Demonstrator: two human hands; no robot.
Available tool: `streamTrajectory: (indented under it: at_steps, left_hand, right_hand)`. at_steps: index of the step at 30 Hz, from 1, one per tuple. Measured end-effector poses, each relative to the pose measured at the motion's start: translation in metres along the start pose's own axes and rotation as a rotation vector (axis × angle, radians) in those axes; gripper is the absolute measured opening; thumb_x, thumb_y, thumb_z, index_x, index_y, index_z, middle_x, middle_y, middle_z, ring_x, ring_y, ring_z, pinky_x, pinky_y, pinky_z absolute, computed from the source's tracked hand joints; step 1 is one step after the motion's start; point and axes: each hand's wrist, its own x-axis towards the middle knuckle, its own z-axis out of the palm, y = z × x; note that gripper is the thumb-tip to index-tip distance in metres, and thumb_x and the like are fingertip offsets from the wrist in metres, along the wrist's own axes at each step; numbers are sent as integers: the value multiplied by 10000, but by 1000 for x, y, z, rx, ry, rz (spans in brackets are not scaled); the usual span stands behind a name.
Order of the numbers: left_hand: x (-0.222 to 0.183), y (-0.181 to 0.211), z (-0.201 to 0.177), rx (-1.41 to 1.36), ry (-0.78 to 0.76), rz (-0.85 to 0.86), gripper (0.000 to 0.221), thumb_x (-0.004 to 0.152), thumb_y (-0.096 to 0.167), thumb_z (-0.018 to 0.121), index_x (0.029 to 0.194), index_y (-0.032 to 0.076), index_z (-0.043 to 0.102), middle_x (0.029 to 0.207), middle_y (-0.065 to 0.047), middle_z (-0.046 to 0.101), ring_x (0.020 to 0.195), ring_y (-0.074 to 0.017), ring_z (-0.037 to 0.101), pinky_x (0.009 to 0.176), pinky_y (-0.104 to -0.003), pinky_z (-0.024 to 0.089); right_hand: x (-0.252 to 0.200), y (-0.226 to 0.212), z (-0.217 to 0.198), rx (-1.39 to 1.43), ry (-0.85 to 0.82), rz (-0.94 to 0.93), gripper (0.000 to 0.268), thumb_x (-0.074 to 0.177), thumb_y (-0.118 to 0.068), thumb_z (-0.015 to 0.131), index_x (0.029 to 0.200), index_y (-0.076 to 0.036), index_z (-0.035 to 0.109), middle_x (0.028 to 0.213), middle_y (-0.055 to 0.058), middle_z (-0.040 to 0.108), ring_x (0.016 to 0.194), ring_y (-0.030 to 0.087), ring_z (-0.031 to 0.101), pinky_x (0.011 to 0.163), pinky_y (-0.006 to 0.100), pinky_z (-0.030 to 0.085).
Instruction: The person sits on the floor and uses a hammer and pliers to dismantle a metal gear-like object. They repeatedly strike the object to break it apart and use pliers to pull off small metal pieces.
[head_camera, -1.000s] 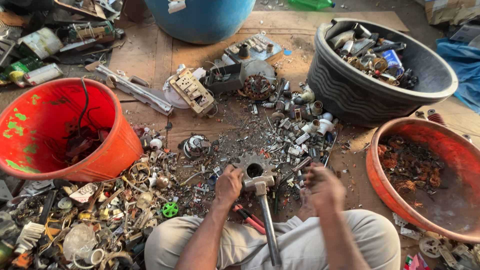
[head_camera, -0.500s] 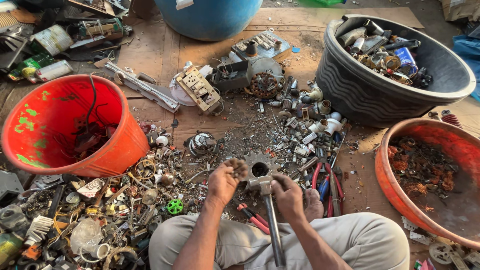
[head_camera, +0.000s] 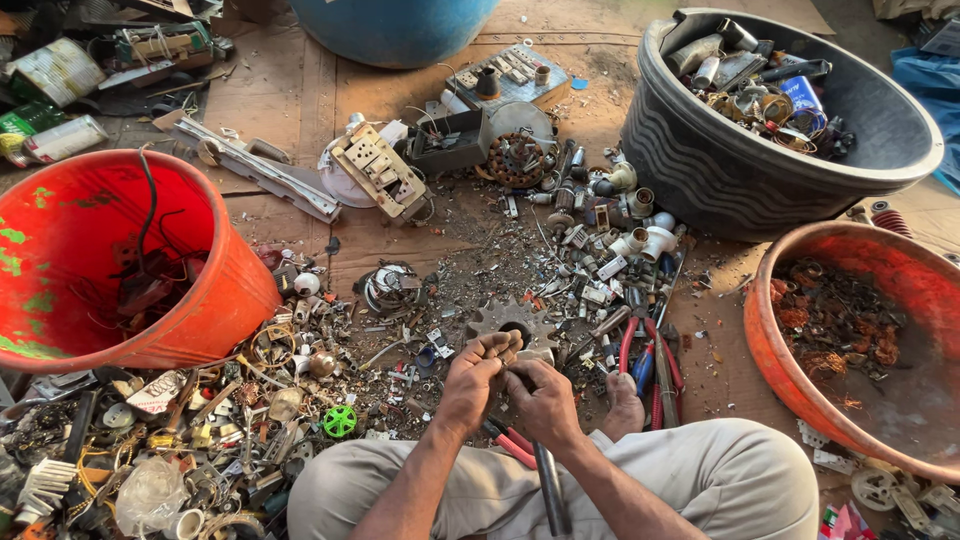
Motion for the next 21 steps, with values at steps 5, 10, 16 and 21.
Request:
streamTrajectory:
  at_steps: [5,10,16,21]
  left_hand:
    - [4,-14,-19,457,37,84,214,1000,-10,610,1149,-53,756,998,-96,712,820,-139,607,713,-253,510]
    - [3,-1,-10,582,180,48,150,891,27,729,1026,-10,783,883,-85,792,741,-112,738,704,-242,607]
    - [-10,12,8,849,150,344,105,870,22,756,968,17,793,883,-50,787,753,-104,730,672,-263,601]
    - [-16,18,15,1102,71,780,98,874,1,728,968,29,722,946,-87,750,849,-220,744,746,-328,614]
  right_hand:
    - [6,18,0,224,-9,249,134,909,-106,730,1014,-31,767,817,37,739,724,83,658,657,255,548]
    - [7,21,1,132,35,229,126,910,-106,723,1006,-37,766,756,19,706,668,65,621,602,247,524]
    - [8,19,-2,123,-8,185,134,933,-115,699,1029,-30,735,748,15,692,669,64,623,609,245,528]
    - [12,21,-5,234,-85,144,141,977,-120,660,1033,-17,739,795,6,727,704,54,648,619,233,538]
